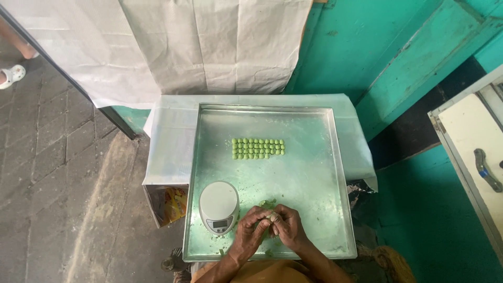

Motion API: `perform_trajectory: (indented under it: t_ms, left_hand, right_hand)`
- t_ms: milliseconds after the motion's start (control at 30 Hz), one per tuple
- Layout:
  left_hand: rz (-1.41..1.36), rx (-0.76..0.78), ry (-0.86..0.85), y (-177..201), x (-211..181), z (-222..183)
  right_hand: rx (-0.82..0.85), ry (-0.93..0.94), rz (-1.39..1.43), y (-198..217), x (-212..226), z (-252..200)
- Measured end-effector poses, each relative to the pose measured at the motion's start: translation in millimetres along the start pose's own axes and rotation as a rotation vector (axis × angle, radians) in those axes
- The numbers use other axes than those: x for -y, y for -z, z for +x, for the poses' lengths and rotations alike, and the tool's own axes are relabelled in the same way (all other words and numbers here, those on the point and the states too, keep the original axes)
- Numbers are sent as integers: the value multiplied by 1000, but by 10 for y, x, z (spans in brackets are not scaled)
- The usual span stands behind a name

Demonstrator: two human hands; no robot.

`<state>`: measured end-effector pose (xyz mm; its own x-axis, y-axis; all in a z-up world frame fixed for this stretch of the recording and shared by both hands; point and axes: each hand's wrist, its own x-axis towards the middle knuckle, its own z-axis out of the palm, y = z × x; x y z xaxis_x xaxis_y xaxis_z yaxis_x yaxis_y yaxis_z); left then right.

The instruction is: Shaping small pieces of green dough into balls and arranging them on a tray.

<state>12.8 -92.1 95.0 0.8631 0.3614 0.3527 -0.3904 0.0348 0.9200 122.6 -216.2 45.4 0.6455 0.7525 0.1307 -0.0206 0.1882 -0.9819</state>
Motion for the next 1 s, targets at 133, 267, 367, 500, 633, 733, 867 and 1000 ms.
perform_trajectory:
  t_ms: [133,267,367,500,633,733,867,1000]
  left_hand:
    - [161,-27,-41,2,58,47]
    - [401,-105,-6,60,361,47]
    - [95,-45,22,15,168,134]
    - [-143,74,118,77,350,-15]
    - [-196,119,62,-53,2,116]
    - [-1,48,221,-43,17,111]
    - [-191,46,328,-67,98,81]
    - [24,8,209,-128,129,51]
  right_hand:
    - [-75,-18,-129,-20,-9,-29]
    - [-46,-53,-183,3,16,-61]
    - [4,-85,-190,13,230,-55]
    - [105,-59,-230,73,409,-64]
    - [88,21,-98,120,232,-70]
    - [-169,41,-88,125,41,-72]
    - [-47,459,-312,45,242,-21]
    - [-103,655,-408,-39,483,85]
